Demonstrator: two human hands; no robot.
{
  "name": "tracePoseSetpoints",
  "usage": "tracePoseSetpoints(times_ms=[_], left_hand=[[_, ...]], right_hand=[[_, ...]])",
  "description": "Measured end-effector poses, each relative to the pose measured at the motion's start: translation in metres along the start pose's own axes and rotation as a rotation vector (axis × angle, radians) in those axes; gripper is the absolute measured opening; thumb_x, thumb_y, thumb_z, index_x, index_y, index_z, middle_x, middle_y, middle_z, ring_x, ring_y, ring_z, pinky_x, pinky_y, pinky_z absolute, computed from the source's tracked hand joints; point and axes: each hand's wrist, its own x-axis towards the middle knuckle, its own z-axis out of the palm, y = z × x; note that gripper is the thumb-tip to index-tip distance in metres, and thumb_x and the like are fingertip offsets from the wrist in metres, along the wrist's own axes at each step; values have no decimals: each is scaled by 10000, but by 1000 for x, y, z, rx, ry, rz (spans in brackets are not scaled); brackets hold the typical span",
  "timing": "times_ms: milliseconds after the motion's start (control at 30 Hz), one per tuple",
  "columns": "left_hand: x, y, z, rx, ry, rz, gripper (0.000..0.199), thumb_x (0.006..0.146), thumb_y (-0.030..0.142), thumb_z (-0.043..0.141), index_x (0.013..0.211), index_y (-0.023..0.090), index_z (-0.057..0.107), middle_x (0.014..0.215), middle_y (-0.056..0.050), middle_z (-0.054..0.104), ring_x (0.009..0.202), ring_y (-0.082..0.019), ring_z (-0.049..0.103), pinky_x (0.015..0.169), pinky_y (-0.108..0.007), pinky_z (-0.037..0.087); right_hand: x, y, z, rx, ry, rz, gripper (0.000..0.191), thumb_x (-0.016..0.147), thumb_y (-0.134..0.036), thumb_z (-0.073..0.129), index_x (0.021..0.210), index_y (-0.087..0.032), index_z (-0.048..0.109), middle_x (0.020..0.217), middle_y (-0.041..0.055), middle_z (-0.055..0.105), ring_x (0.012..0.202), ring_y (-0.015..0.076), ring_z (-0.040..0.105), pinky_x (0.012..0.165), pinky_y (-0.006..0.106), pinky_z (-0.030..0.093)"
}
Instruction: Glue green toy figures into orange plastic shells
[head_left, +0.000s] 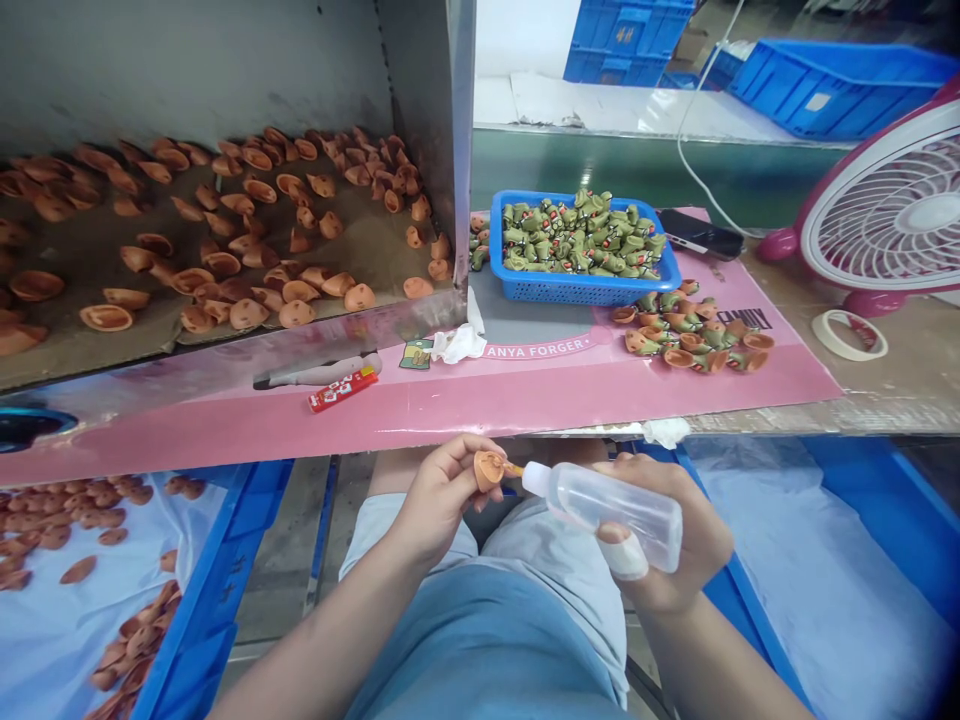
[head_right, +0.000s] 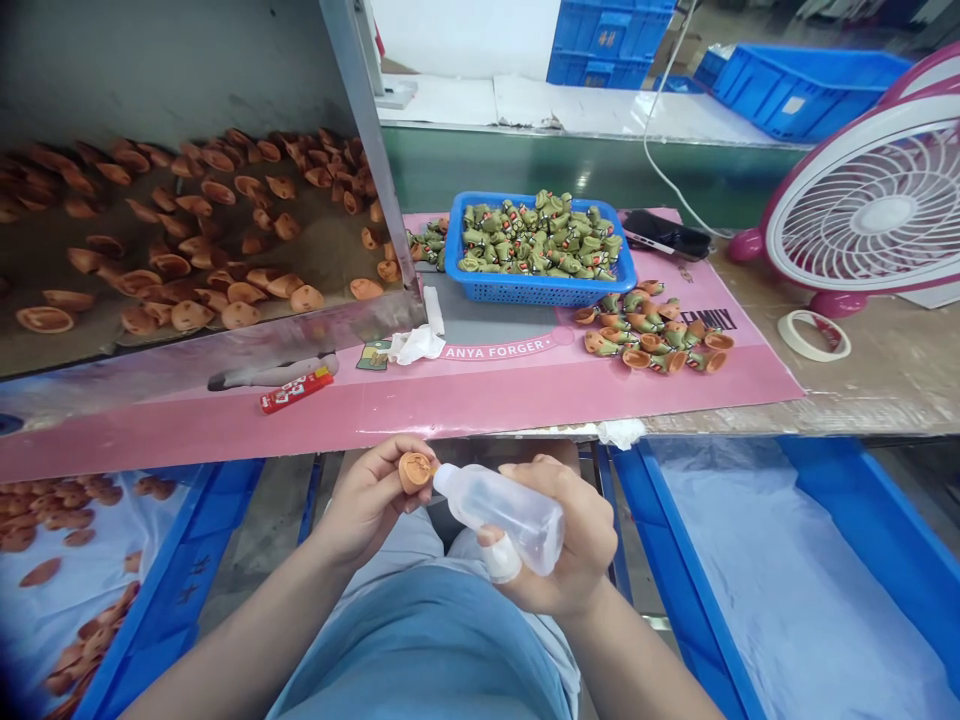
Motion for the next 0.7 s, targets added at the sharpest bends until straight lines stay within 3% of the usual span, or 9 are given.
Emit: tracePoseSetpoints(times_ms=[300,467,600,700], left_hand=[[-2,-2,-1,42,-16,33,66,733,200,545,783,159,532,603,0,562,505,-83,465,446,-186,290],[0,-3,-2,13,7,28,84,717,196,556,782,147,532,719,-33,585,528,-84,479,445,-185,283],[3,-2,-5,-53,57,13,74,717,179,545,774,144,513,726,-39,594,506,-68,458,436,-173,267],[8,2,-11,-106,106,3,98,707,184,553,771,147,489,730,-41,598,501,-64,449,430,-165,265]], right_hand=[[-3,3,2,3,-23,8,300,650,-227,627,924,-120,568,727,52,570,574,172,529,572,338,446],[-2,0,0,0,27,24,269,685,-293,612,890,-123,578,713,54,575,588,175,534,579,318,440],[-6,6,1,24,27,280,269,697,-364,592,857,-150,569,738,56,568,600,173,539,498,262,432],[-8,25,8,133,36,502,310,700,-392,579,884,-148,529,730,54,566,587,174,543,498,262,440]])
